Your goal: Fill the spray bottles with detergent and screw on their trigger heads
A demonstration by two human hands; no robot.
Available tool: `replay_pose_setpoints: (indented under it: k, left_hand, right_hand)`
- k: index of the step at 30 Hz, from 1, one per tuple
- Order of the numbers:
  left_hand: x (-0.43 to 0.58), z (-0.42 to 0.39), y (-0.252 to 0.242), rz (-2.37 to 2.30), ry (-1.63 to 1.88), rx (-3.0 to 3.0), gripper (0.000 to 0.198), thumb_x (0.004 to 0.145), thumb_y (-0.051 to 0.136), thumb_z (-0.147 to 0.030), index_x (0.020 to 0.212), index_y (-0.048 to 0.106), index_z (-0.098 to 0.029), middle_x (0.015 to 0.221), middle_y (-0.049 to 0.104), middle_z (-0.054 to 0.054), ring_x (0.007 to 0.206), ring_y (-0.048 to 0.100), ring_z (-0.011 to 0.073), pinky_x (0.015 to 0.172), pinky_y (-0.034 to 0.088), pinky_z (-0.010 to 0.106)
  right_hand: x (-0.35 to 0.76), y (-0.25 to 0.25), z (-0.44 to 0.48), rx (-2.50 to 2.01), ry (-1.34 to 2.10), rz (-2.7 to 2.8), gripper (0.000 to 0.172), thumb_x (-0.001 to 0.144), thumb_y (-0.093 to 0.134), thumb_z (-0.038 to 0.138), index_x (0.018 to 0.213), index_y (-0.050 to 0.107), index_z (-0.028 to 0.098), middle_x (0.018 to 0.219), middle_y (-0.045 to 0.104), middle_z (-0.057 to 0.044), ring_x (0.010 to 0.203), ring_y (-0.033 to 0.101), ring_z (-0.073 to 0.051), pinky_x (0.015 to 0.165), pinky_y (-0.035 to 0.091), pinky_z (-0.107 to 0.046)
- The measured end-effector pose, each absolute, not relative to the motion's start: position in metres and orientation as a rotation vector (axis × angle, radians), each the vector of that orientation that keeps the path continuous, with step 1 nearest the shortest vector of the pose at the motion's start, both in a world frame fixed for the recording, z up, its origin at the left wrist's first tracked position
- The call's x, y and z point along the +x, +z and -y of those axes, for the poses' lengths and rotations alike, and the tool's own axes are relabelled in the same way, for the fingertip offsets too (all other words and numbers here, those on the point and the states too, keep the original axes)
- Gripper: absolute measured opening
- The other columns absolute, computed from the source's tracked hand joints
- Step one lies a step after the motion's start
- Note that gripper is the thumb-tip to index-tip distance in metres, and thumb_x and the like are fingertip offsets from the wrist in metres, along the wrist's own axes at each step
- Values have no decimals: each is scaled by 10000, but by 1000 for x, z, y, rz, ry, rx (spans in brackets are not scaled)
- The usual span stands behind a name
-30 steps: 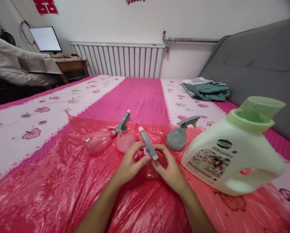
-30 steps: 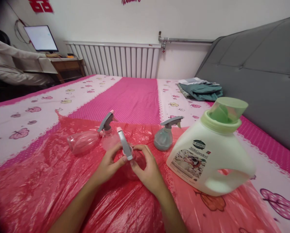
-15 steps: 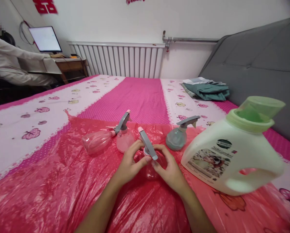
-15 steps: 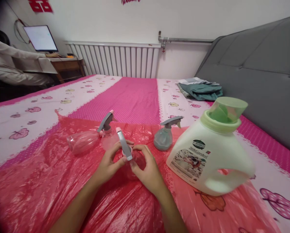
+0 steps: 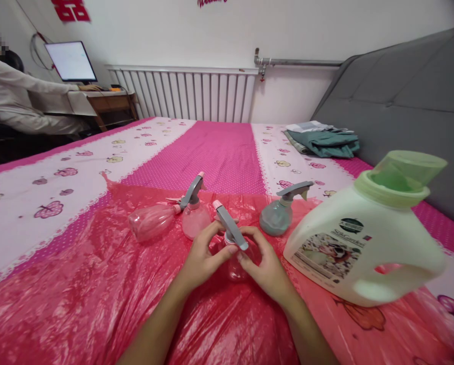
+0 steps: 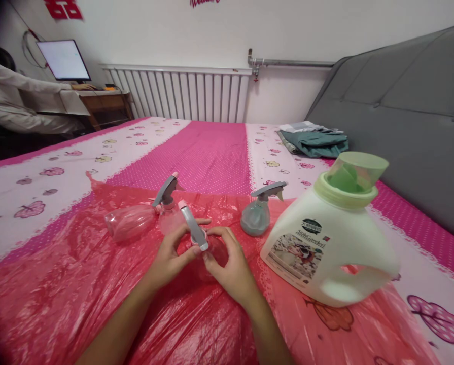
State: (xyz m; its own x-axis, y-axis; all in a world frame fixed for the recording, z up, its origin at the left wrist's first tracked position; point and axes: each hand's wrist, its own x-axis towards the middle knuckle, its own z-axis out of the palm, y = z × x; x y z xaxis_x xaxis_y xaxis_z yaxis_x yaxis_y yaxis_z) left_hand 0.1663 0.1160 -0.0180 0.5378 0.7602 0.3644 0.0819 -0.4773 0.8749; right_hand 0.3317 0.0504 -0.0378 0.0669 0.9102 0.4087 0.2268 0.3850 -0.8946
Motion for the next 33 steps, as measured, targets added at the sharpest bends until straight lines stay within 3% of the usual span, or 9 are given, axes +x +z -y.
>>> replay_pose_setpoints:
  k: [4,10,16,19,25,33]
  left_hand:
    - [166,-116,-19,-700,998,1894,307,888,693,-359,1154,654,-211,1269,657,80,1155,616,256,999,464,373]
    - [168,-117,-18,-713,1039,1915,279,868,717,-363,1085,703,-189,1191,704,90,1151,629,273,1044,443,406]
    - [169,-118,-16,-609,975,1913,293,977,564,-371,1179,704,-212,1254,691,92,1200,594,259,1117,369,420]
    - [168,-118,-15,-599,969,1871,304,988,543,-370,1190,701,-206,1253,692,95,1177,607,257,1089,400,409]
    - [167,-118,-16,-636,982,1832,311,939,622,-402,1156,722,-204,1186,728,90,1110,648,264,1011,465,381]
    - [168,-120,-19,-713,1064,1750,285,796,778,-414,968,789,-186,1038,784,96,1024,696,282,993,486,415]
  right_hand:
    - [331,-36,-49,-1086,717,1440,295,901,598,273,1187,550,222,1204,563,-12,1169,527,-140,1043,402,-261]
    - [332,-37,-49,-1093,717,1435,288,905,597,272,1186,548,229,1203,564,1,1168,530,-132,1045,398,-251]
    - [334,-40,-51,-1108,724,1416,305,945,576,321,1235,521,244,1246,552,6,1194,520,-128,1064,388,-257]
    - [334,-40,-50,-1113,728,1415,320,940,572,322,1242,517,233,1252,550,-8,1199,517,-142,1065,393,-274]
    - [333,-40,-49,-1124,724,1415,320,917,579,322,1215,526,218,1212,566,-17,1159,532,-151,1055,406,-289]
    - [333,-38,-48,-1143,738,1429,335,884,585,306,1199,528,209,1176,576,-14,1127,548,-149,1024,413,-281]
